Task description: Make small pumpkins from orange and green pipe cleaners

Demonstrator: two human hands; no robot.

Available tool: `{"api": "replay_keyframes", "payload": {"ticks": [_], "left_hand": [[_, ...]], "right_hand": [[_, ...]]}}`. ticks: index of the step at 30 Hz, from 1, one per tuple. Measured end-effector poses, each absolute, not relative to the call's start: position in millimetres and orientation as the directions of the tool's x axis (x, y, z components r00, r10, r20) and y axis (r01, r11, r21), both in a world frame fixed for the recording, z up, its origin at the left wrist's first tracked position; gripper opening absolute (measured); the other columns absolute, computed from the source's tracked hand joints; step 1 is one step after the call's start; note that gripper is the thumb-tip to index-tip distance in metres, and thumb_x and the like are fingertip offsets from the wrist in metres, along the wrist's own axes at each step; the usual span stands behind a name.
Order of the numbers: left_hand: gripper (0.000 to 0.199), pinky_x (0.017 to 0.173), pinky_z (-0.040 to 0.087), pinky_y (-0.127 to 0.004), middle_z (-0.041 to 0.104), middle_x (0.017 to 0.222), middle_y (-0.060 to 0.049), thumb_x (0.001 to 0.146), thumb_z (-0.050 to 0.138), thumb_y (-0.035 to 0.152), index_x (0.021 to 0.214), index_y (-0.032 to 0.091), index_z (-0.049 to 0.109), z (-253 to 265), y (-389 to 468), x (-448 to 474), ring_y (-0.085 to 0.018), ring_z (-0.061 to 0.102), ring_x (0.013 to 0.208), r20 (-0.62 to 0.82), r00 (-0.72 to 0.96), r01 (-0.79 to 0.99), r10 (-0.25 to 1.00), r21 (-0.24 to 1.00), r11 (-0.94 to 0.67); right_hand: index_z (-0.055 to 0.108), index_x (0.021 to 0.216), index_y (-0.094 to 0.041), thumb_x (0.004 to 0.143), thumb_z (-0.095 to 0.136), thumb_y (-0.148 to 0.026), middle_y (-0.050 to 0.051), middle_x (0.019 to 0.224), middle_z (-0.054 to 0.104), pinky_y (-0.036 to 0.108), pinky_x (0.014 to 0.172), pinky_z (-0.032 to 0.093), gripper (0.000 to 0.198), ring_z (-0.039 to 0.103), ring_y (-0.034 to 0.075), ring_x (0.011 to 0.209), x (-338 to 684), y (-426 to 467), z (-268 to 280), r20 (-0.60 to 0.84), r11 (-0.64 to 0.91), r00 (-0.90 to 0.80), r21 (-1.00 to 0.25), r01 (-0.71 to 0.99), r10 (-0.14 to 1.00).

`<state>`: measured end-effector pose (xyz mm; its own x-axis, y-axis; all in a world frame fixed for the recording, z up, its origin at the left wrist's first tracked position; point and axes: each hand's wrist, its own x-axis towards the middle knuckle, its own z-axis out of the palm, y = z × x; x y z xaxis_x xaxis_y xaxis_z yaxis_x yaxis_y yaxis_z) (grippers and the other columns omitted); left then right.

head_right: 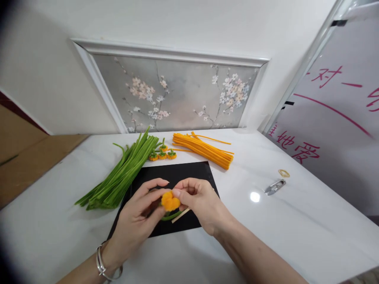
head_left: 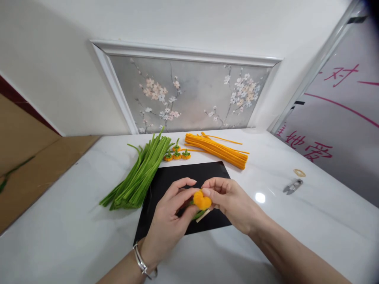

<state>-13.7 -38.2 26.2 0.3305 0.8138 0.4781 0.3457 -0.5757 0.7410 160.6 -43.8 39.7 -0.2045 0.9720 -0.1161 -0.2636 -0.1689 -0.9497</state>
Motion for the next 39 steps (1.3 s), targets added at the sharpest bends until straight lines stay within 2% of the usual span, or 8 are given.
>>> {"api": "replay_keyframes", "payload": {"ticks": [5,9,12,19,25,30,37,39], "left_hand": [[0.021,0.094,0.051,-0.032,0.058,0.118,-0.006,0.083,0.063,0.019,0.103,0.025,0.069,27.2,-37.0,-14.5,-0.022,0.060,0.108,0.464,0.381,0.360,0.799,0.722,-0.591],[0.042,0.096,0.050,-0.033,0.054,0.126,-0.006,0.078,0.070,0.020,0.118,0.029,0.059,24.5,-35.4,-16.7,-0.023,0.056,0.115,0.450,0.365,0.313,0.815,0.765,-0.562],[0.035,0.095,0.051,-0.033,0.057,0.119,-0.005,0.080,0.067,0.018,0.113,0.028,0.060,26.0,-34.7,-18.0,-0.020,0.059,0.109,0.462,0.375,0.337,0.804,0.740,-0.583],[0.024,0.089,0.056,-0.031,0.063,0.111,-0.006,0.084,0.062,0.017,0.107,0.023,0.060,30.6,-34.0,-14.1,-0.019,0.064,0.100,0.357,0.334,0.151,0.872,0.893,-0.423],[0.023,0.085,0.057,-0.025,0.065,0.106,-0.002,0.082,0.066,0.019,0.103,0.024,0.062,27.7,-33.9,-11.3,-0.016,0.065,0.095,0.299,0.316,0.104,0.901,0.933,-0.346],[0.024,0.083,0.057,-0.022,0.066,0.105,-0.002,0.082,0.066,0.017,0.104,0.024,0.063,29.2,-36.4,-11.9,-0.014,0.066,0.092,0.303,0.310,0.086,0.901,0.935,-0.344],[0.026,0.088,0.055,-0.022,0.064,0.110,-0.001,0.083,0.064,0.016,0.107,0.026,0.061,30.8,-36.4,-14.3,-0.014,0.064,0.098,0.339,0.311,0.080,0.888,0.922,-0.380],[0.029,0.089,0.054,-0.023,0.063,0.111,-0.001,0.084,0.063,0.015,0.110,0.028,0.059,30.5,-35.9,-15.5,-0.014,0.064,0.098,0.360,0.335,0.112,0.871,0.903,-0.416]], "right_hand": [[0.066,0.085,-0.016,0.073,0.073,-0.048,0.001,0.075,0.066,0.027,0.066,0.047,0.035,0.058,0.011,0.064,161.4,-44.6,43.5,-0.106,-0.159,-0.211,-0.955,-0.252,0.972],[0.066,0.088,-0.016,0.079,0.066,-0.043,0.002,0.077,0.067,0.027,0.066,0.048,0.028,0.059,0.013,0.068,164.7,-44.2,43.3,0.006,0.003,-0.128,-1.000,-0.022,0.992],[0.067,0.087,-0.017,0.081,0.065,-0.040,0.001,0.079,0.067,0.026,0.067,0.048,0.023,0.059,0.013,0.071,165.5,-43.6,41.6,0.066,0.075,-0.111,-0.994,0.085,0.992],[0.065,0.090,-0.016,0.079,0.066,-0.052,0.002,0.081,0.064,0.024,0.066,0.051,0.038,0.060,0.011,0.070,167.5,-43.2,44.8,-0.091,-0.167,-0.275,-0.949,-0.266,0.957],[0.065,0.085,-0.016,0.068,0.078,-0.044,-0.001,0.075,0.064,0.026,0.065,0.051,0.036,0.058,0.010,0.065,163.2,-45.9,50.6,-0.064,-0.103,-0.241,-0.983,-0.152,0.968],[0.064,0.084,-0.015,0.072,0.075,-0.043,-0.002,0.070,0.064,0.025,0.061,0.050,0.032,0.057,0.009,0.060,161.4,-46.1,47.1,-0.046,-0.079,-0.196,-0.983,-0.167,0.980],[0.065,0.089,-0.015,0.077,0.072,-0.044,0.001,0.073,0.064,0.024,0.066,0.051,0.032,0.060,0.010,0.067,168.9,-44.3,43.5,-0.068,-0.167,-0.286,-0.926,-0.338,0.956],[0.064,0.090,-0.015,0.075,0.074,-0.042,0.001,0.075,0.065,0.024,0.066,0.051,0.032,0.060,0.010,0.068,169.8,-44.3,45.7,-0.074,-0.165,-0.278,-0.934,-0.318,0.958]]}}
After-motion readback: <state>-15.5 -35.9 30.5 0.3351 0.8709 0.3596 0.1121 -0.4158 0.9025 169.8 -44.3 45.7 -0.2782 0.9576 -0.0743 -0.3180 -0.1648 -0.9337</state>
